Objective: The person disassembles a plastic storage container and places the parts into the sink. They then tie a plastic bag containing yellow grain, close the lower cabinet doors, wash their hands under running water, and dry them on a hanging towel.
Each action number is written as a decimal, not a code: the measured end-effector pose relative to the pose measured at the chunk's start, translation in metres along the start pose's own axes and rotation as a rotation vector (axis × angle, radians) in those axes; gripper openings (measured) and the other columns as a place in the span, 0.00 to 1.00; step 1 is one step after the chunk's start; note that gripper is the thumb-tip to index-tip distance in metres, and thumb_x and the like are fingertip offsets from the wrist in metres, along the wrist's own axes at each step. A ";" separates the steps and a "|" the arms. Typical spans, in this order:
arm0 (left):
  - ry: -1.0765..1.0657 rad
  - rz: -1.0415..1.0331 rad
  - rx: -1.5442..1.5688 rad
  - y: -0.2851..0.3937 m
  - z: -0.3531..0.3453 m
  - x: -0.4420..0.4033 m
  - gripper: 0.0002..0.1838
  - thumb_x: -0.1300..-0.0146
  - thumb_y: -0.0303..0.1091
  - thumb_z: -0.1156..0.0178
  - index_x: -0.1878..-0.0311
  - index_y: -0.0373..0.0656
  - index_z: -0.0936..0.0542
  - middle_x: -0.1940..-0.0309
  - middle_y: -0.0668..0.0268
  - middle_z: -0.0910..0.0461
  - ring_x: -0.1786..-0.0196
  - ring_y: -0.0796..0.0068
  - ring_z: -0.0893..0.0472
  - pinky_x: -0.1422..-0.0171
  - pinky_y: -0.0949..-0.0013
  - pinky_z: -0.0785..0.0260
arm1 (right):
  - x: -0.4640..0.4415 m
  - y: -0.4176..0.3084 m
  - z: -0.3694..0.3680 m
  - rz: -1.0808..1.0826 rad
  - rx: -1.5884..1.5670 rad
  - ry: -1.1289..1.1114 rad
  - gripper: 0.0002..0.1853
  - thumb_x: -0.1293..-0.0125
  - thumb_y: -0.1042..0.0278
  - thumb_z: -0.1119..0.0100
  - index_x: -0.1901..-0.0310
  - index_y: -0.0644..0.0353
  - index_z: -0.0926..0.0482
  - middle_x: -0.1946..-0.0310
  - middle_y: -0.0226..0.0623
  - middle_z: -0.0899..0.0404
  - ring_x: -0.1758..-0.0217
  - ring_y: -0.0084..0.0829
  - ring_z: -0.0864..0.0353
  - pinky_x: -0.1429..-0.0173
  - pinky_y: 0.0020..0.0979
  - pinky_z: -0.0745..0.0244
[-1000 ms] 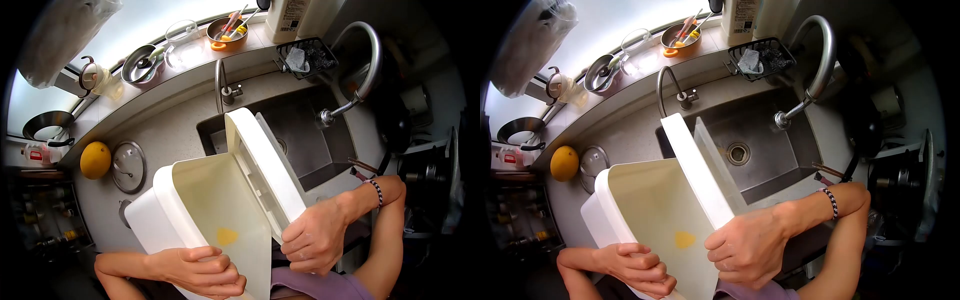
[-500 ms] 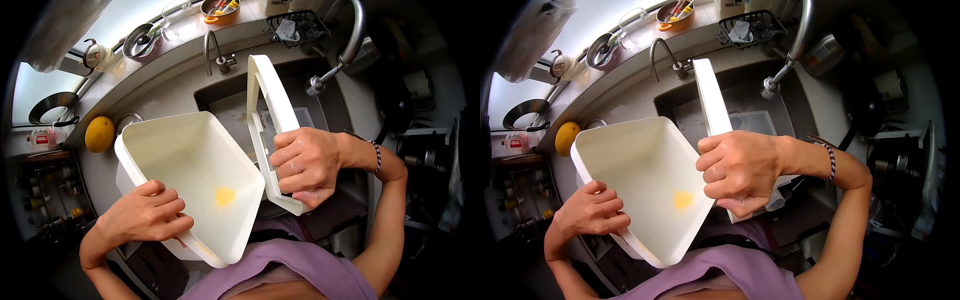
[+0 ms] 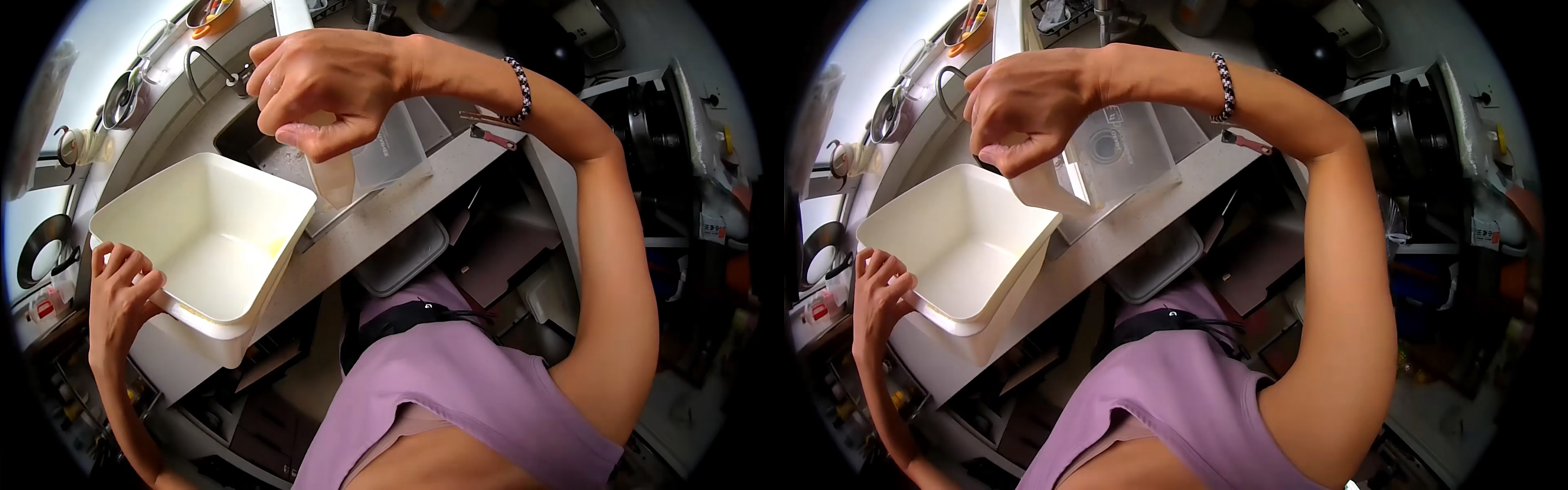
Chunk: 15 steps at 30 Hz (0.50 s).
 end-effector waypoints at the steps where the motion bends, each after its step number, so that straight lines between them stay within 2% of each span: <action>1: -0.002 0.002 -0.003 0.004 0.001 0.002 0.20 0.75 0.31 0.28 0.74 0.46 0.25 0.72 0.69 0.28 0.59 0.67 0.27 0.42 0.58 0.39 | 0.000 -0.005 0.008 -0.021 0.025 0.032 0.11 0.50 0.68 0.47 0.85 0.59 0.34 0.87 0.34 0.38 0.78 0.32 0.38 0.64 0.31 0.40; 3: 0.016 0.019 -0.006 0.009 0.007 0.011 0.18 0.71 0.30 0.28 0.73 0.46 0.24 0.71 0.69 0.27 0.57 0.67 0.26 0.39 0.57 0.39 | 0.001 -0.015 0.023 -0.131 0.097 0.016 0.17 0.41 0.60 0.45 0.83 0.62 0.25 0.85 0.37 0.29 0.78 0.32 0.32 0.61 0.32 0.37; 5: -0.049 0.028 -0.009 0.012 0.011 0.022 0.16 0.66 0.30 0.28 0.71 0.47 0.22 0.69 0.70 0.25 0.55 0.70 0.25 0.37 0.60 0.38 | 0.004 -0.022 0.033 -0.203 0.218 0.003 0.23 0.41 0.53 0.37 0.86 0.58 0.31 0.87 0.32 0.33 0.80 0.30 0.35 0.61 0.32 0.37; 7: -0.067 0.042 -0.012 0.014 0.008 0.038 0.14 0.63 0.29 0.29 0.71 0.47 0.22 0.69 0.71 0.25 0.55 0.71 0.25 0.35 0.60 0.38 | 0.006 -0.027 0.040 -0.243 0.227 0.001 0.26 0.42 0.45 0.36 0.84 0.56 0.34 0.85 0.30 0.35 0.78 0.28 0.34 0.60 0.31 0.37; 12: -0.017 0.106 -0.006 0.022 -0.005 0.085 0.08 0.54 0.24 0.34 0.72 0.45 0.23 0.71 0.69 0.22 0.58 0.71 0.22 0.36 0.61 0.35 | 0.008 -0.023 0.044 -0.301 0.208 0.018 0.28 0.46 0.37 0.36 0.82 0.56 0.32 0.82 0.30 0.34 0.73 0.28 0.32 0.55 0.33 0.34; 15: 0.023 0.169 0.081 0.030 -0.023 0.122 0.07 0.55 0.24 0.35 0.74 0.45 0.25 0.72 0.69 0.23 0.61 0.70 0.22 0.40 0.62 0.32 | 0.002 -0.016 0.046 -0.343 0.171 0.005 0.28 0.45 0.37 0.37 0.82 0.56 0.30 0.82 0.30 0.34 0.73 0.29 0.33 0.54 0.34 0.34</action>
Point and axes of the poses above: each hand's wrist, its own x-axis away from the middle knuckle, its own z-axis out of the back of the hand, y = z × x, the point moved 5 cm from there along -x, towards the middle knuckle
